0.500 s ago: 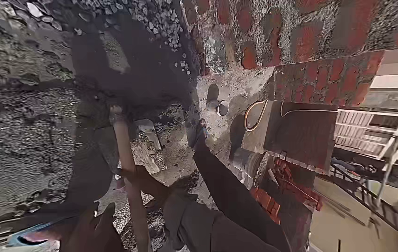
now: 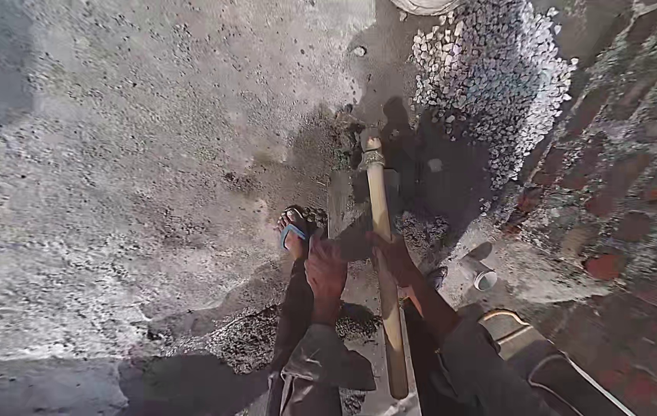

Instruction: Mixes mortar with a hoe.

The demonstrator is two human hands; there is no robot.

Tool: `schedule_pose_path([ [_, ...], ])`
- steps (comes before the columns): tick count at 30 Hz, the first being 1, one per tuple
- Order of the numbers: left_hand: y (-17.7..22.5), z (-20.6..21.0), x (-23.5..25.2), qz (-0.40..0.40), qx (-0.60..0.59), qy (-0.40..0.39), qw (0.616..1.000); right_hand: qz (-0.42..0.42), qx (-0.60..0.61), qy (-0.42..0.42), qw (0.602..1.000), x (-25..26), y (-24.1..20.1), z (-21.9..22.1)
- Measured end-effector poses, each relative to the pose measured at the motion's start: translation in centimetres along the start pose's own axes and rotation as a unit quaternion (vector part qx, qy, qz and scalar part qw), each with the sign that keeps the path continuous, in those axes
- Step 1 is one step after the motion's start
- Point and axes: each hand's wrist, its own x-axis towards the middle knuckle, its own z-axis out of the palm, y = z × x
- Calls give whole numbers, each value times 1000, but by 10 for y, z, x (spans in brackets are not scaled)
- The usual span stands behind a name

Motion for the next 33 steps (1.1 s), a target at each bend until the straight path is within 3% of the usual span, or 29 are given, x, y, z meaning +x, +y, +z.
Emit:
schedule_pose_path([
  [3, -9, -5, 6, 13, -69, 70, 995, -145, -142, -106, 973, 20, -60, 55],
  [8, -25, 7, -2, -2, -79, 45, 996, -407, -275, -173, 854, 97, -161, 134],
  [11, -37, 24, -11, 4, -63, 31, 998, -422, -386, -118, 812, 129, -198, 129],
  [13, -42, 36, -17, 11, -31, 19, 999, -395, -428, -84, 809, 131, -200, 103],
  [19, -44, 78, -31, 15, 37, -11, 999, -353, -482, -21, 802, 131, -137, -53],
  [24, -49, 106, -43, 6, 79, -32, 996, -298, -380, 71, 873, 132, -45, -168],
  [31, -50, 115, -50, 4, 101, -65, 993, -212, -198, 132, 948, 105, 132, -247],
  [33, -41, 113, -46, 13, 88, -70, 994, -207, -146, 147, 956, 83, 149, -256],
])
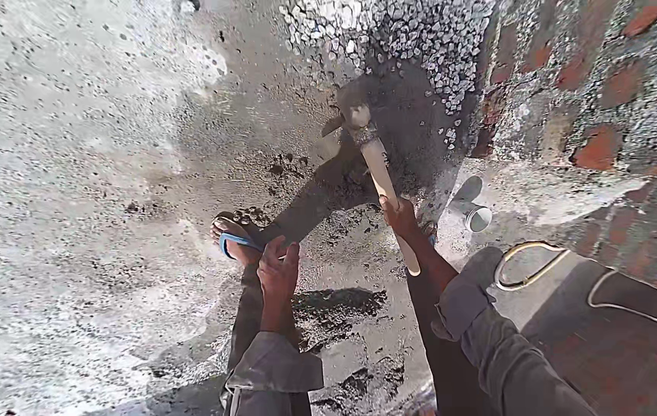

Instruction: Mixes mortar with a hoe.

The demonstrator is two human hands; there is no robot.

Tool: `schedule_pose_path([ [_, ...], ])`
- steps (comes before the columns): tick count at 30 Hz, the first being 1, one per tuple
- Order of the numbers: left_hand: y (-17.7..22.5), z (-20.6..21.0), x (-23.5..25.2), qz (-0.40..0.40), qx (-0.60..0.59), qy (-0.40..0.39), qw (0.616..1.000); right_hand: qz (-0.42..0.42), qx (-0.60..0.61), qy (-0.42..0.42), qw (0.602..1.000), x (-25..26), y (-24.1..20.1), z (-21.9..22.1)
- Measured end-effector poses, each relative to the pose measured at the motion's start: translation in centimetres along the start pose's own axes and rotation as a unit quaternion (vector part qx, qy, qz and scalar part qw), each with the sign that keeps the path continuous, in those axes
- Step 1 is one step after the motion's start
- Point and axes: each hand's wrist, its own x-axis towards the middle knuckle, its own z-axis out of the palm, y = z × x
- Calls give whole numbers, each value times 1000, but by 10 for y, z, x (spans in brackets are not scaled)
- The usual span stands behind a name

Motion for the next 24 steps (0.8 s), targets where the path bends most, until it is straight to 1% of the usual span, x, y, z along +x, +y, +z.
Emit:
schedule_pose_path([
  [2, 4, -7, 5, 3, -14, 1, 1000, -6, 35, 21, 999, -22, -3, -14],
  [4, -1, -18, -1, -12, -18, -13, 1000, 21, 32, 17, 999, -62, -5, -34],
  [5, 3, -23, 3, -9, -23, -15, 1000, 25, 31, 13, 999, -70, -13, -43],
  [7, 11, -28, 13, 2, -40, -11, 999, 26, 15, 3, 1000, -66, -34, -53],
  [9, 7, -28, 8, -9, -46, -27, 999, 25, -2, -6, 1000, -64, -54, -49],
  [10, 8, -28, 8, -9, -51, -26, 998, 4, -1, -9, 1000, -47, -69, -39],
  [11, 10, -26, 11, -6, -57, -18, 998, -31, 0, -13, 999, -18, -89, -28],
  [14, 0, -27, 3, -11, -67, 1, 998, -157, 17, -30, 987, 62, -165, 20],
  [16, -9, -11, 4, -5, -85, -26, 996, -211, -4, -31, 977, 107, -217, 18],
  [18, -26, 0, 10, -8, -83, -66, 994, -218, -61, -54, 972, 135, -248, 3],
  [19, -32, 2, 14, -15, -78, -79, 994, -222, -94, -60, 969, 146, -253, -1],
  [21, -37, 3, 17, -30, -59, -85, 994, -201, -117, -75, 970, 153, -242, -12],
  [23, -39, 6, 19, -39, -51, -75, 995, -178, -103, -62, 977, 150, -208, -27],
  [24, -35, 6, 18, -42, -49, -78, 995, -151, -107, -55, 981, 144, -186, -39],
])
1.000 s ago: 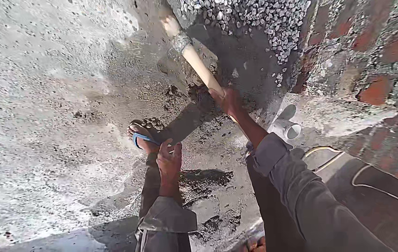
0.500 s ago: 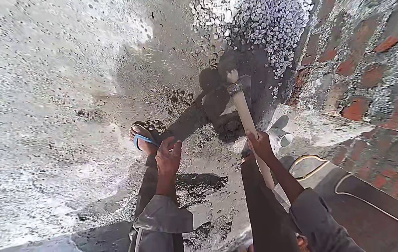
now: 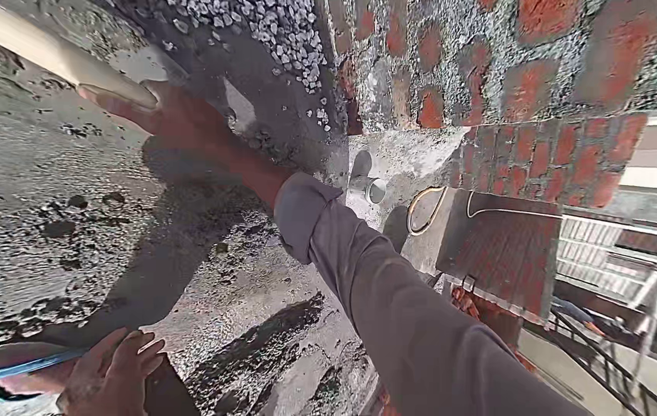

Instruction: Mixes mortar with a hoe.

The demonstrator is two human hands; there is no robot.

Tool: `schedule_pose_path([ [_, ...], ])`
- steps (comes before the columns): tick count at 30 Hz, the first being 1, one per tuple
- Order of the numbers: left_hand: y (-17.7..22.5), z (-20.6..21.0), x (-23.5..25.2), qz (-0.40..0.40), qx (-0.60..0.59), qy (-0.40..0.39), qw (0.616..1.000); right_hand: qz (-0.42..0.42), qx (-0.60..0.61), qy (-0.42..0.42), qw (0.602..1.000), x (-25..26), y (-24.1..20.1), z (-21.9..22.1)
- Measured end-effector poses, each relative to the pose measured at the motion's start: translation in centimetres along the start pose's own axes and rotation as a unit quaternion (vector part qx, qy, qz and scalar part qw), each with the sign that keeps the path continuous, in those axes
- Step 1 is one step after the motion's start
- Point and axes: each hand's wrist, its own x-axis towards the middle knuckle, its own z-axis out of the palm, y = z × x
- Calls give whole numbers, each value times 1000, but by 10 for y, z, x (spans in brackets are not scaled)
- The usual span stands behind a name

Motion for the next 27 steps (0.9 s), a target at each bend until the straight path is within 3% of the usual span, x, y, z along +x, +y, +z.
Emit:
schedule_pose_path([
  [4, 30, -4, -9, 9, 6, -10, 1000, 128, 36, 96, 987, -58, 105, -13],
  [7, 40, -4, -19, 47, -8, 10, 999, 222, 160, 215, 937, -111, 169, 1],
  [11, 47, -16, -26, 59, -13, 31, 998, 304, 308, 342, 834, -162, 185, 47],
  [13, 48, -18, -28, 52, -13, 24, 998, 366, 370, 362, 774, -181, 177, 69],
  [15, 48, -19, -31, 49, -8, 23, 998, 411, 391, 365, 738, -205, 162, 89],
  [22, 49, -16, -33, 42, -3, 41, 998, 385, 458, 363, 714, -250, 126, 145],
  [27, 44, -12, -33, 48, -1, 30, 998, 308, 431, 346, 774, -310, 113, 157],
])
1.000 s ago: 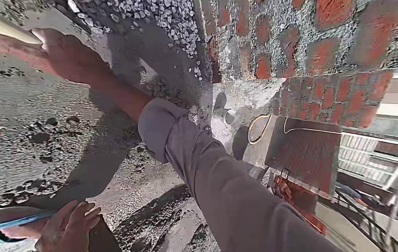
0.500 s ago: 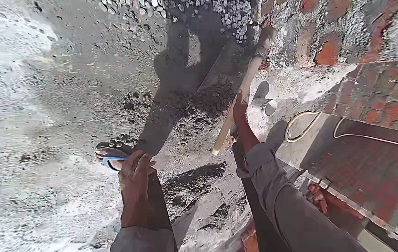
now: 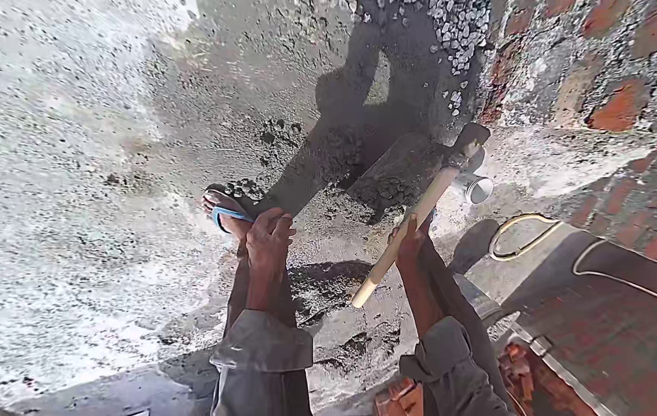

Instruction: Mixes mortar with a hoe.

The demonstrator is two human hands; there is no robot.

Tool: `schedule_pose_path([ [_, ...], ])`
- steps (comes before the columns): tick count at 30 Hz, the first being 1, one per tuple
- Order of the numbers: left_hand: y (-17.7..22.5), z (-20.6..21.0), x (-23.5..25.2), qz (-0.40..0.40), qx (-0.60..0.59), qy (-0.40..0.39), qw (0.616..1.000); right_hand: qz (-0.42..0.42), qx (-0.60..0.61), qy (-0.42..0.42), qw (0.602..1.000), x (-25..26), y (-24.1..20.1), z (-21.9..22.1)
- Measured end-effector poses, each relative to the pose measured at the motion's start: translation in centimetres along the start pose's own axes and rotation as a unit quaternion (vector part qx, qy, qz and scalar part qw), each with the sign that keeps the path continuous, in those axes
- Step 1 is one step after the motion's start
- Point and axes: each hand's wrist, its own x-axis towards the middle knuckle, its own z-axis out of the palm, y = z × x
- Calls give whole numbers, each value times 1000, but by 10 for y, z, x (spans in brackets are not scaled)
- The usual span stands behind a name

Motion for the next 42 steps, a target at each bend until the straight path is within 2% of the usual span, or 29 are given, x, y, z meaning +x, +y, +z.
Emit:
schedule_pose_path([
  [3, 8, -6, 1, -3, -1, -2, 1000, -4, -35, -58, 998, -14, -24, 4],
  [6, 9, -9, 0, 4, -11, 6, 1000, -50, -83, -112, 989, -4, -57, 32],
  [10, -2, -9, -1, 0, -18, 9, 1000, -179, -68, -183, 964, 39, -121, 111],
  [13, -12, -4, -4, -2, -20, 7, 1000, -220, -90, -206, 949, 77, -162, 180],
  [15, -13, -1, -5, 2, -13, 3, 1000, -221, -125, -209, 945, 99, -165, 213],
  [17, -13, 2, -3, -3, -8, 4, 1000, -207, -163, -210, 942, 110, -148, 228],
  [19, -18, 4, -2, -13, -1, 3, 1000, -168, -204, -203, 943, 101, -119, 213],
  [21, -21, 6, -6, -27, -1, -7, 1000, -130, -255, -195, 938, 83, -80, 167],
  [25, -9, 0, -2, -20, -16, -1, 1000, -117, -357, -202, 905, 54, -18, 77],
  [27, -7, -9, -1, -13, -23, 0, 1000, -121, -345, -194, 910, 27, -15, 55],
  [30, -7, -24, 3, -2, -43, 8, 999, -137, -360, -204, 900, -5, -41, 42],
  [32, -13, -35, 0, -4, -70, 29, 997, -147, -406, -246, 867, -18, -55, 37],
  [35, -22, -48, 1, -1, -151, 88, 985, -220, -485, -323, 782, -39, -72, 76],
  [37, -37, -52, 2, -1, -197, 123, 973, -281, -514, -369, 721, -62, -74, 130],
  [39, -64, -56, -5, -26, -217, 132, 967, -324, -496, -425, 684, -95, -62, 184],
  [42, -94, -68, -9, -57, -234, 122, 963, -309, -507, -518, 616, -157, -63, 275],
])
